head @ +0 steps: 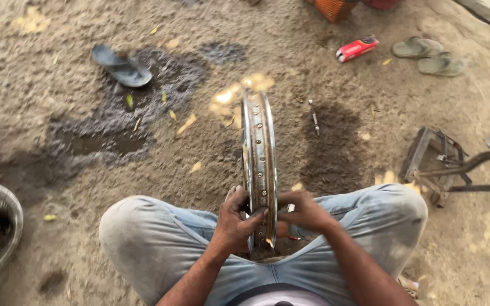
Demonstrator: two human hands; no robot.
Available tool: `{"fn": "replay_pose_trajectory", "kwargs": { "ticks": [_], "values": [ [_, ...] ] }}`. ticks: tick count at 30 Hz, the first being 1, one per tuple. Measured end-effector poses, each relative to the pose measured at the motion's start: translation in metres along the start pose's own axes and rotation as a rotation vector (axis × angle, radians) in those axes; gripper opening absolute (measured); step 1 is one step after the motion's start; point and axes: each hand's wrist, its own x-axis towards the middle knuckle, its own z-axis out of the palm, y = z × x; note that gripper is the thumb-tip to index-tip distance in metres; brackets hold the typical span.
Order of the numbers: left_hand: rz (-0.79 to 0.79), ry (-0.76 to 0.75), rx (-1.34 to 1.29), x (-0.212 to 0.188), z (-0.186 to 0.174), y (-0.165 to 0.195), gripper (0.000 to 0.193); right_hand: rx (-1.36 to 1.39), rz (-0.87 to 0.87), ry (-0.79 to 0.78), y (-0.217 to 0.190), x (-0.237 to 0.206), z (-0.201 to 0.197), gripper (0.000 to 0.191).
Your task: The person scrubs the surface of a motorcycle wheel rim with a small abrasive pad. They rotate the rim to access different sections and continue scrubbing the same area repeatedly.
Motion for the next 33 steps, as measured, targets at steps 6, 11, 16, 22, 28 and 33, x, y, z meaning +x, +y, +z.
{"fn": "replay_pose_trajectory", "kwargs": {
  "ticks": [6, 11, 16, 22, 28, 33],
  "values": [
    [-0.06, 0.047, -0.06, 0.002, 0.007, 0.001, 0.036, -0.199, -0.144, 0.088, -0.021, 0.014, -0.024, 0.016],
    [-0.109, 0.034, 0.007, 0.0, 0.006, -0.001, 0.027, -0.32, -0.339, 0.153, -0.031, 0.012, -0.065, 0.017],
    [-0.046, 0.015, 0.003, 0.002, 0.001, 0.005, 0.025, -0.171, -0.132, -0.064, -0.022, 0.008, -0.013, 0.022],
    [-0.082, 0.037, 0.041, 0.001, 0.002, 0.011, 0.028, -0.219, -0.067, 0.101, -0.026, 0.011, -0.029, 0.015],
    [0.004, 0.024, 0.162, 0.002, 0.004, 0.005, 0.024, -0.207, -0.123, 0.078, -0.032, 0.011, -0.051, 0.016],
    [0.04, 0.052, 0.239, 0.0, 0.003, -0.008, 0.036, -0.19, -0.003, -0.066, -0.019, 0.003, 0.002, 0.025]
  ]
}}
